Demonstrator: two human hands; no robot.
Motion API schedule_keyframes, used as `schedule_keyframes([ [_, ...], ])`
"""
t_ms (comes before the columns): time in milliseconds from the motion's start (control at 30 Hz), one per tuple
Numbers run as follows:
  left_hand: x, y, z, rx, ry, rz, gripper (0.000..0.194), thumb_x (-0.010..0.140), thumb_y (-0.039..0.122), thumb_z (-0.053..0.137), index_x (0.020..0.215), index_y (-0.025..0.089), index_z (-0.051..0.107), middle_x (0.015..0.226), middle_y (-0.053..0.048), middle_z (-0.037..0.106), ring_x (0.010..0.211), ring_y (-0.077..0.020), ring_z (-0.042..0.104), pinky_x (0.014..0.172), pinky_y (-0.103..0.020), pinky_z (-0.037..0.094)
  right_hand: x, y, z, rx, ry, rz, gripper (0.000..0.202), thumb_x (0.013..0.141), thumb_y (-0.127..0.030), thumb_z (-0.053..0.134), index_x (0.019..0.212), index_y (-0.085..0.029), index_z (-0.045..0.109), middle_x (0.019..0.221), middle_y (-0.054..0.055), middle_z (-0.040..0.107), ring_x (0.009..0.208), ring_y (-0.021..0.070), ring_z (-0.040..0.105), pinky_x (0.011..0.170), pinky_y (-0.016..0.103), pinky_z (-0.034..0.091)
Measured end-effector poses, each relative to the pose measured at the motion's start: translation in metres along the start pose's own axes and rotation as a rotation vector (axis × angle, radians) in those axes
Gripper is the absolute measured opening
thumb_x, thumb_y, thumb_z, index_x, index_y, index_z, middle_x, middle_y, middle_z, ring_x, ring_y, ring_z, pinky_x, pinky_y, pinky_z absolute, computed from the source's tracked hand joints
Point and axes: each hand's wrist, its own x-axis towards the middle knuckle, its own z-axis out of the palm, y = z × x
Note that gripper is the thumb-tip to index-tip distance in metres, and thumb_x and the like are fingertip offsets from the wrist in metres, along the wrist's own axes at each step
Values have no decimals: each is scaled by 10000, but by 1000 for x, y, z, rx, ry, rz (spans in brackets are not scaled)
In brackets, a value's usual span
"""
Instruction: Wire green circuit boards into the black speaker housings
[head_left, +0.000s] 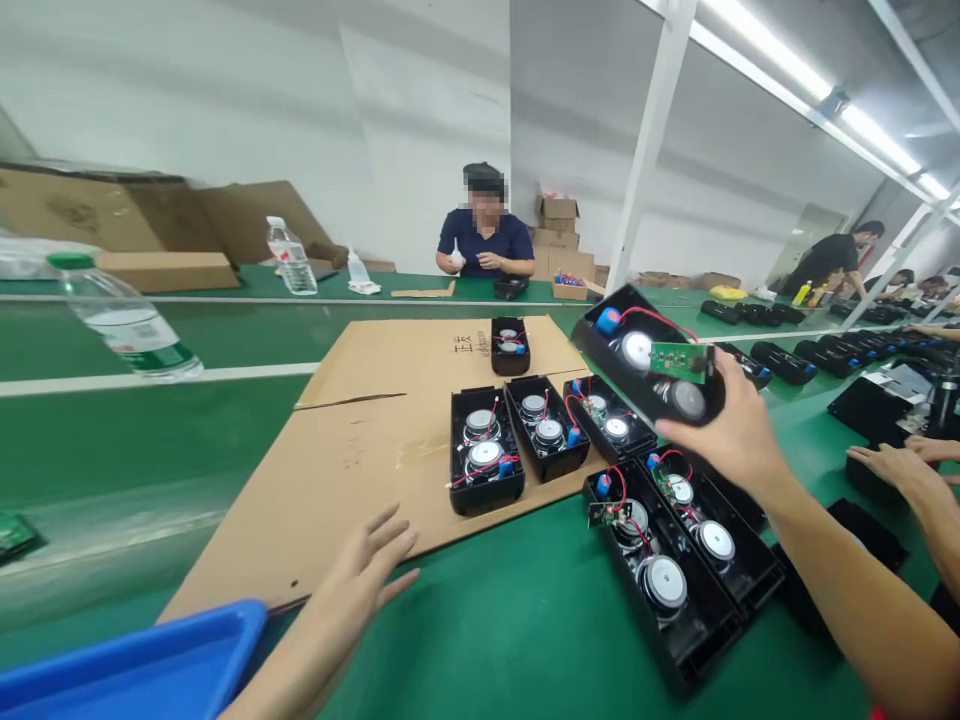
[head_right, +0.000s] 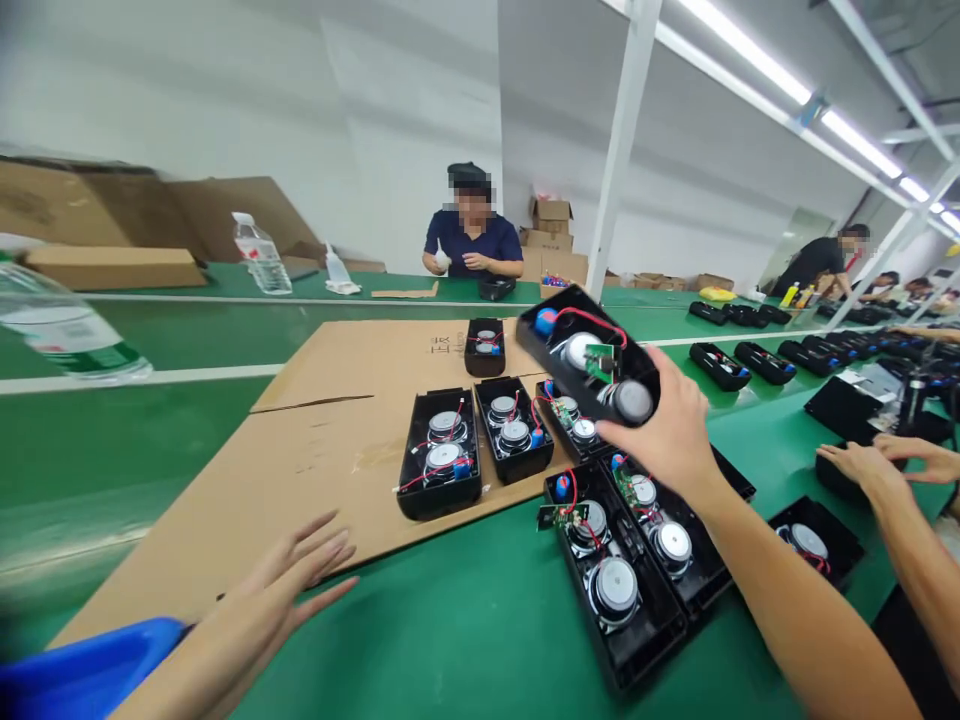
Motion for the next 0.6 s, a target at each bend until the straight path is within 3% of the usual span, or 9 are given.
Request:
schedule_keyframes([
  [67,23,12,21,50,-11,29,728,796,456,524,1409,170,252,1482,-195,311,1343,-300,340,1004,-455,422,45,10,22,-165,76,49,927,587,-440,763,1353,-203,299,1354,145,432,1221,366,386,985,504,286],
  [133,47,21,38,63,4,46,744,822,393,520,1434,140,179,1501,-223,251,1351,-305,324,1034,-471,376,84,21,46,-312,-11,149,898,658,-460,728,1371,-196,250,1376,154,401,1231,350,372,974,464,280],
  [267,80,23,56,72,-3,86,608,774,135,525,1356,110,347,1424,-190,422,1301,-260,417,1047,-387,373,130,40,102,-419,-206,315,845,722,-479,692,1361,-146,251,1306,221,448,1181,370,418,923,472,283],
  [333,85,20,54,67,-8,97,576,740,71,498,1307,134,423,1329,-151,545,1225,-228,513,1003,-350,427,136,47,130,-430,-274,365,813,711,-463,713,1325,-117,308,1260,243,474,1163,371,435,922,490,275],
  [433,84,16,40,45,-8,79,524,725,89,485,1241,176,509,1049,-101,719,958,-206,685,809,-318,555,133,55,163,-453,-389,436,673,772,-451,667,1295,-136,384,1285,180,457,1184,332,424,965,510,283],
  [500,81,15,27,28,2,56,512,704,97,489,1204,187,551,908,-77,753,804,-196,721,694,-291,582,129,60,174,-457,-474,472,547,838,-433,603,1283,-166,428,1314,126,436,1188,303,428,981,519,315],
  [600,74,10,6,-1,16,15,515,677,111,504,1183,174,576,917,-77,758,791,-204,724,657,-281,586,128,64,170,-431,-588,456,465,872,-399,579,1266,-179,468,1344,107,419,1197,292,433,983,532,347],
])
